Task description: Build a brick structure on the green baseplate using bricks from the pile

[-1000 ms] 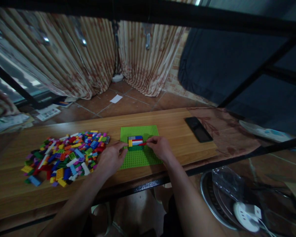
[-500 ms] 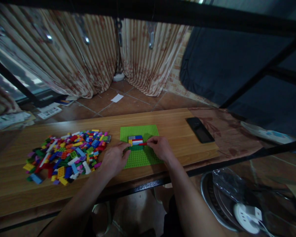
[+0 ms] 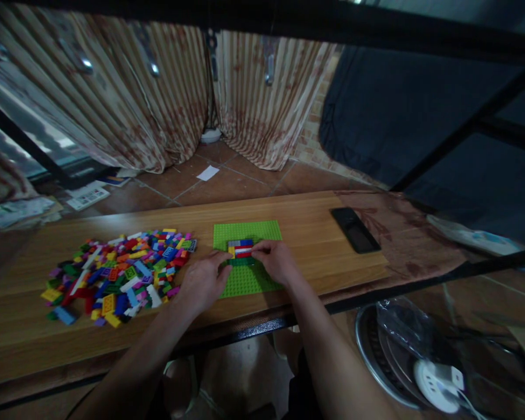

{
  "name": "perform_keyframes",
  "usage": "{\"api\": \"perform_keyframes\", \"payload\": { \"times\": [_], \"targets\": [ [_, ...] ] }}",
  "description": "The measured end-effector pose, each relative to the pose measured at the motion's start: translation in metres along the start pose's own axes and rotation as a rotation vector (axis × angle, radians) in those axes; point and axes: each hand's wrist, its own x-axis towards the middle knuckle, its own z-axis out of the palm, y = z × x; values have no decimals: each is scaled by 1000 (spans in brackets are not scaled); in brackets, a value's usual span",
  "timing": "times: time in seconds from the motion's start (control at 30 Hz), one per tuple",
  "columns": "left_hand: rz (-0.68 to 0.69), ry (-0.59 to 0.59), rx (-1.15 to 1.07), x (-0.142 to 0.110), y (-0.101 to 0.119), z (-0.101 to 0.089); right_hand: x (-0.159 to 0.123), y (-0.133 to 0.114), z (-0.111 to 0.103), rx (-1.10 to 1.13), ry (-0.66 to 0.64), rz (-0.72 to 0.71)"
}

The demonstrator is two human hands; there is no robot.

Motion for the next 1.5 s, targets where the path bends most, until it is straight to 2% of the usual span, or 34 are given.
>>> {"api": "perform_keyframes", "payload": {
  "times": [0.4, 0.67, 0.93, 1.5],
  "targets": [
    [60, -51, 59, -2, 2, 0, 1, -4, 7, -74, 28, 32],
    [83, -74, 191, -4, 4, 8, 7, 4, 1, 39, 61, 66],
    [64, -114, 238, -3, 10, 3, 5, -8, 4, -170, 122, 80],
    [13, -109, 295, -4, 22, 8, 5, -9, 6, -217, 85, 41]
  ]
}}
